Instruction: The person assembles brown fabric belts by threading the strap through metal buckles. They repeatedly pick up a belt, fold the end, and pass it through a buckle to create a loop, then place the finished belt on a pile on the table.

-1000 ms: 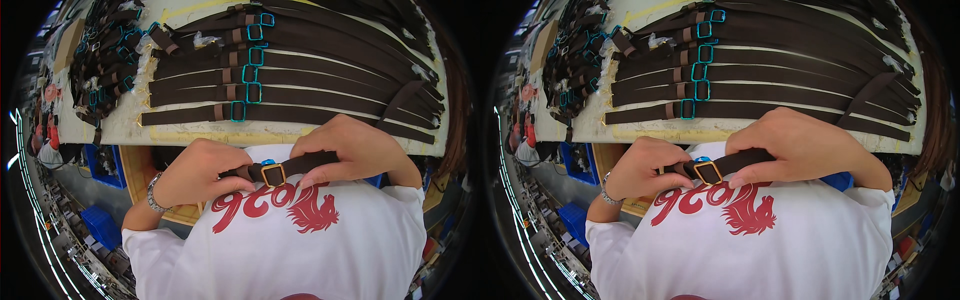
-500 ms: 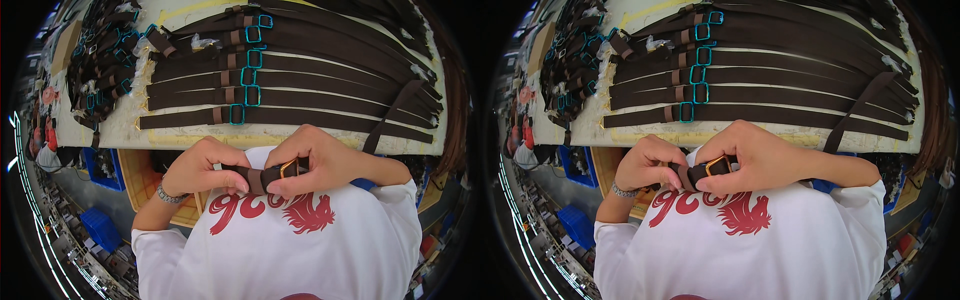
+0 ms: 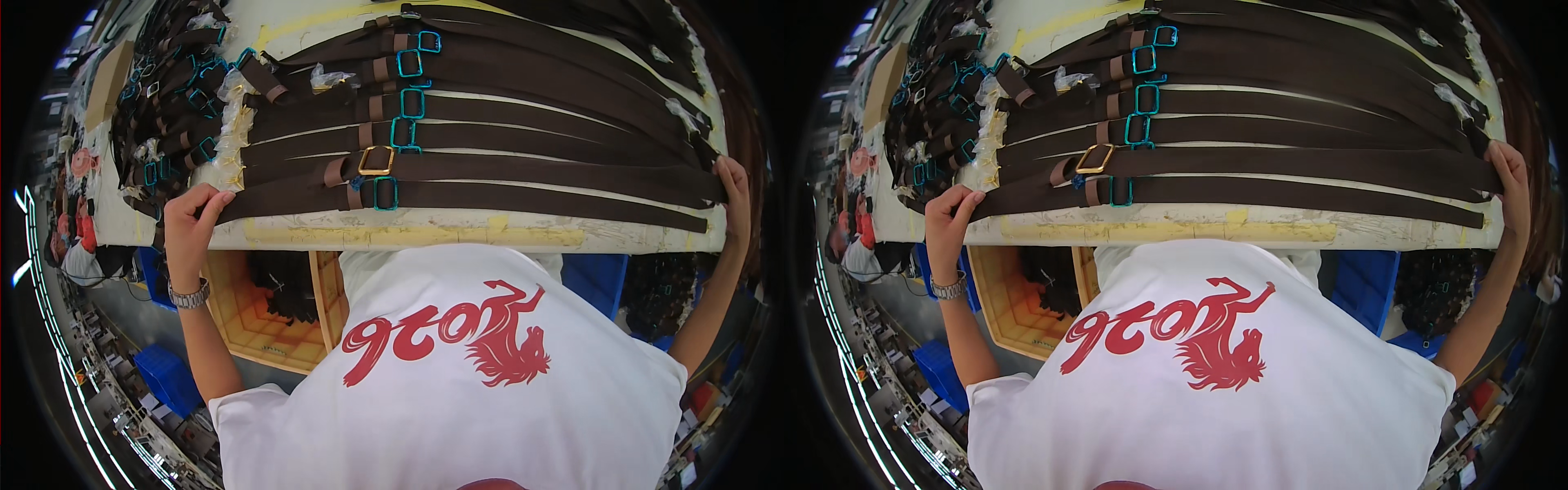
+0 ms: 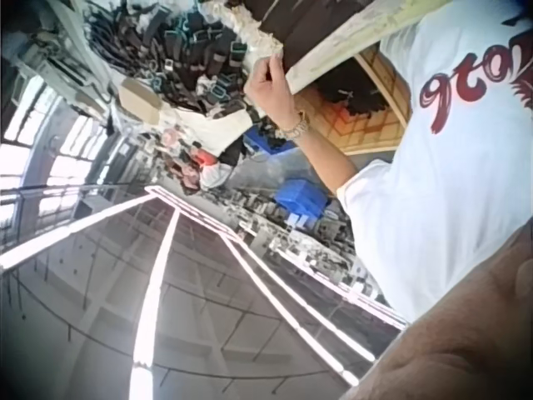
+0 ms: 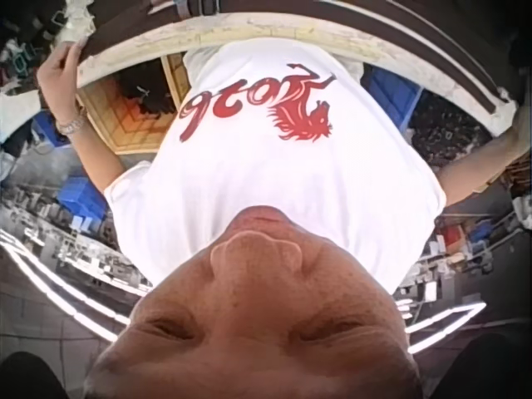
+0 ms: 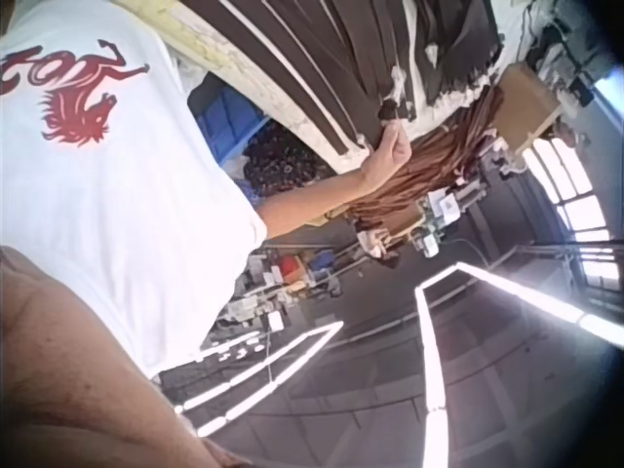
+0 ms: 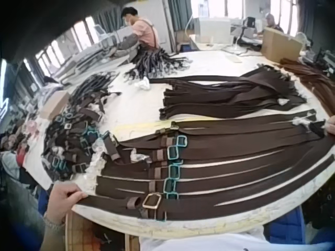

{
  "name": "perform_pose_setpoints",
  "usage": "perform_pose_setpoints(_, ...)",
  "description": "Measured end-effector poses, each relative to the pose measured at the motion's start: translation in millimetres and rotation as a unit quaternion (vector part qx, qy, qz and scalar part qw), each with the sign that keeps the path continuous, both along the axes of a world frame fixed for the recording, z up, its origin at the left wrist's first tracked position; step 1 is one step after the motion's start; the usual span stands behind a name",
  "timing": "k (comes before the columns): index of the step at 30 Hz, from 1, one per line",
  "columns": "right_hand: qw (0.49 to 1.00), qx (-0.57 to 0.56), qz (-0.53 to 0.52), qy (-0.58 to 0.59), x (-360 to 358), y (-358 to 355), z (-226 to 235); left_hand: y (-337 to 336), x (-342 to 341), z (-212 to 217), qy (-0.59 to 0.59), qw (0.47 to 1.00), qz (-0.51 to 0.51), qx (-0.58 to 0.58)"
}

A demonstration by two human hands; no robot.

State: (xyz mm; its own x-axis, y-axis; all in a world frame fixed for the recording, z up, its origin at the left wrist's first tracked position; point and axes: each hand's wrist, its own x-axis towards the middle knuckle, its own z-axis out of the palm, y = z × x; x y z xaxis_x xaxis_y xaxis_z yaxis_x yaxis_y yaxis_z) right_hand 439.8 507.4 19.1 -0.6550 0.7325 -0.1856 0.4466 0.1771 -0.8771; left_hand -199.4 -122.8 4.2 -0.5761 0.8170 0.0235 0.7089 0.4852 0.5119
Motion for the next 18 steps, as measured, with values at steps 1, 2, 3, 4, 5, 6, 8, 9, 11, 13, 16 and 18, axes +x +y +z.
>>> perform_pose_setpoints(1, 1.000, 0.001, 0.013, 0.020, 27.3, 16.1, 7.5, 5.1, -2.0, -1.4, 0.005, 1.000, 0.023, 0.010)
perform_pose_setpoints(2, 0.999, 0.001, 0.026, 0.041, 55.1, 32.2, 13.4, 9.4, -5.8, -2.2, 0.023, 0.999, 0.022, 0.013)
perform_pose_setpoints(3, 0.999, 0.042, 0.001, 0.013, 70.5, 33.2, 20.7, 12.0, -10.5, -2.7, 0.040, 0.999, 0.024, 0.015)
perform_pose_setpoints(4, 0.997, 0.061, 0.027, -0.025, 69.6, 21.9, 33.0, 11.5, -14.2, -3.8, 0.057, 0.998, 0.030, 0.016)
perform_pose_setpoints(5, 0.994, 0.079, 0.052, -0.059, 68.9, 8.0, 44.4, 12.8, -19.7, -4.2, 0.075, 0.996, 0.027, 0.027)
perform_pose_setpoints(6, 0.991, 0.075, 0.054, -0.096, 64.6, -4.9, 49.1, 13.9, -27.1, -5.0, 0.071, 0.996, 0.039, 0.030)
perform_pose_setpoints(8, 0.981, 0.067, 0.063, -0.171, 56.0, -29.6, 57.8, 15.5, -41.9, -2.3, 0.063, 0.995, 0.065, 0.036)
perform_pose_setpoints(9, 0.975, 0.085, 0.069, -0.192, 48.2, -35.7, 52.7, 13.3, -51.1, -2.3, 0.050, 0.995, 0.068, 0.048)
perform_pose_setpoints(11, 0.932, 0.256, 0.042, -0.255, 57.5, -32.9, 29.6, 21.2, -60.2, 2.6, 0.030, 0.997, 0.063, 0.041)
perform_pose_setpoints(13, 0.868, 0.394, -0.007, -0.302, 47.7, -26.3, 16.8, 30.0, -61.7, 7.0, 0.024, 0.998, 0.053, 0.034)
perform_pose_setpoints(16, 0.759, 0.538, -0.109, -0.350, 65.0, 3.9, 0.8, 46.4, -52.6, 5.5, 0.024, 0.999, 0.022, 0.032)
perform_pose_setpoints(18, 0.737, 0.556, -0.153, -0.353, 82.6, 23.0, 0.4, 52.4, -51.4, -1.4, 0.030, 0.999, -0.009, 0.044)
